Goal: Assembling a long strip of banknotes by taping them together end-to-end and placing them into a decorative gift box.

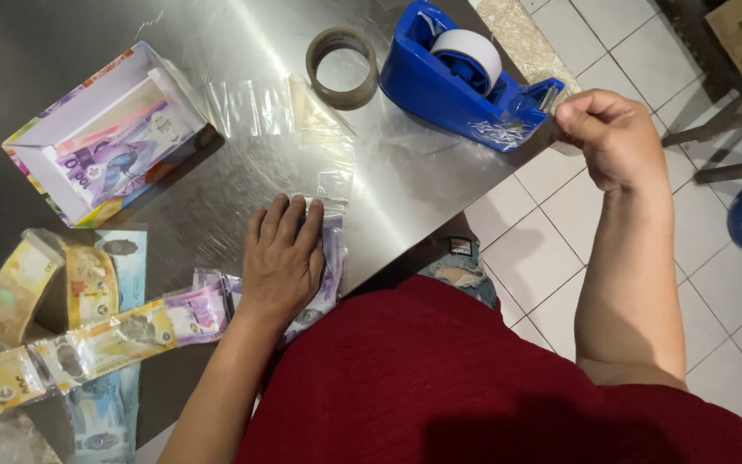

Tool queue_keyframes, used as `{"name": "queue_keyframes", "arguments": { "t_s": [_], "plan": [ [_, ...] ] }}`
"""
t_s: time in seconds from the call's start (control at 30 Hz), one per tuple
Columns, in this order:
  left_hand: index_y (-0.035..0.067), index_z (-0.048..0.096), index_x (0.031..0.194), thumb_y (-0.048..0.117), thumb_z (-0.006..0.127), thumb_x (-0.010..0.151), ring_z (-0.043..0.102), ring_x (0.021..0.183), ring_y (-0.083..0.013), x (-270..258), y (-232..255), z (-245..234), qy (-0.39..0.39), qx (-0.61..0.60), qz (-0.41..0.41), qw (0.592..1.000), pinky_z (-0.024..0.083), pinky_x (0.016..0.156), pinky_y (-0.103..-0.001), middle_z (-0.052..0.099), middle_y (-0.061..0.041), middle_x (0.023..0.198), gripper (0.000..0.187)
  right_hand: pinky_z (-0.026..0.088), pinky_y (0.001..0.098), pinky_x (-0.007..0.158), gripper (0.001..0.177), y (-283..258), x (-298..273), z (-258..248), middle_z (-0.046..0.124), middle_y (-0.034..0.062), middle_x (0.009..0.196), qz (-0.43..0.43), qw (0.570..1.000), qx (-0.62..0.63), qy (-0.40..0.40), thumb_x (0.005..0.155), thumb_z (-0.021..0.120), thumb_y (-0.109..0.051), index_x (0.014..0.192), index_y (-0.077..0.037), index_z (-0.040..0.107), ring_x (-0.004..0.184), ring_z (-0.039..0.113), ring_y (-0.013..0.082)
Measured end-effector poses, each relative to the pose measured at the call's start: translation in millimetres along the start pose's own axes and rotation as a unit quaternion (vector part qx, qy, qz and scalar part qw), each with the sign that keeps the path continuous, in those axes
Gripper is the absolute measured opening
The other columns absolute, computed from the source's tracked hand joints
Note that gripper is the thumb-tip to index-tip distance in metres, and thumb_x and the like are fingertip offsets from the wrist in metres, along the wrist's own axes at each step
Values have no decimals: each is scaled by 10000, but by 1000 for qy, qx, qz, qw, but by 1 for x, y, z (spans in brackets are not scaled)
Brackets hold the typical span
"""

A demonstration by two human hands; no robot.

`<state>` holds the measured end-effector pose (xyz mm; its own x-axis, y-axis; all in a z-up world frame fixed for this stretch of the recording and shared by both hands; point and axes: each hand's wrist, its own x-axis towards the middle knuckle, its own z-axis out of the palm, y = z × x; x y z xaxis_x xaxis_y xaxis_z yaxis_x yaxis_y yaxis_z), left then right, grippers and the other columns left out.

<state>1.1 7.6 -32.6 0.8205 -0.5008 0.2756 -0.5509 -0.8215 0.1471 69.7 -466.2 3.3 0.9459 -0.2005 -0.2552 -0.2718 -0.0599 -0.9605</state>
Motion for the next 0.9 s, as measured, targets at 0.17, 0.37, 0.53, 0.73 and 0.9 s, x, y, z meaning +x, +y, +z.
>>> {"name": "queue_keyframes", "arguments": {
  "t_s": [0.17,0.37,0.53,0.73,0.9],
  "plan": [
    [114,593,1497,244,556,987,469,1424,-452,-2,1,-1,10,-23,-23,999,368,1162,-606,557,-185,1473,528,548,192,796,130,8,0,1,730,-57,982,-36,991,-117,50,1021,841,-214,983,-202,718,897,687,52],
    [117,608,1479,232,601,976,506,1375,-447,-3,-2,1,29,-27,-17,999,375,1142,-599,606,-177,1407,517,507,285,912,175,2,-5,-4,641,-14,1097,-144,943,-288,79,1118,888,-176,1054,-152,726,1010,604,115],
    [116,599,1488,224,611,967,501,1391,-440,-3,-2,4,35,-43,-19,998,359,1162,-597,614,-178,1410,532,478,399,767,194,31,-1,-27,662,59,1044,-185,829,-498,176,1051,960,-196,950,-130,808,921,622,234],
    [101,607,1448,211,610,955,505,1381,-438,-2,-4,6,43,-17,-6,999,421,1094,-606,587,-186,1440,505,498,277,816,83,19,-39,1,726,-35,990,6,930,-359,76,1070,838,-217,1036,-215,763,908,636,89],
    [188,638,1464,269,535,1026,481,1456,-399,-6,-3,20,80,-31,-28,996,360,1151,-566,587,-178,1439,457,613,434,803,215,-42,-75,131,763,252,998,-7,970,-202,-136,966,761,-105,1167,-29,779,898,725,297]
  ]
}}
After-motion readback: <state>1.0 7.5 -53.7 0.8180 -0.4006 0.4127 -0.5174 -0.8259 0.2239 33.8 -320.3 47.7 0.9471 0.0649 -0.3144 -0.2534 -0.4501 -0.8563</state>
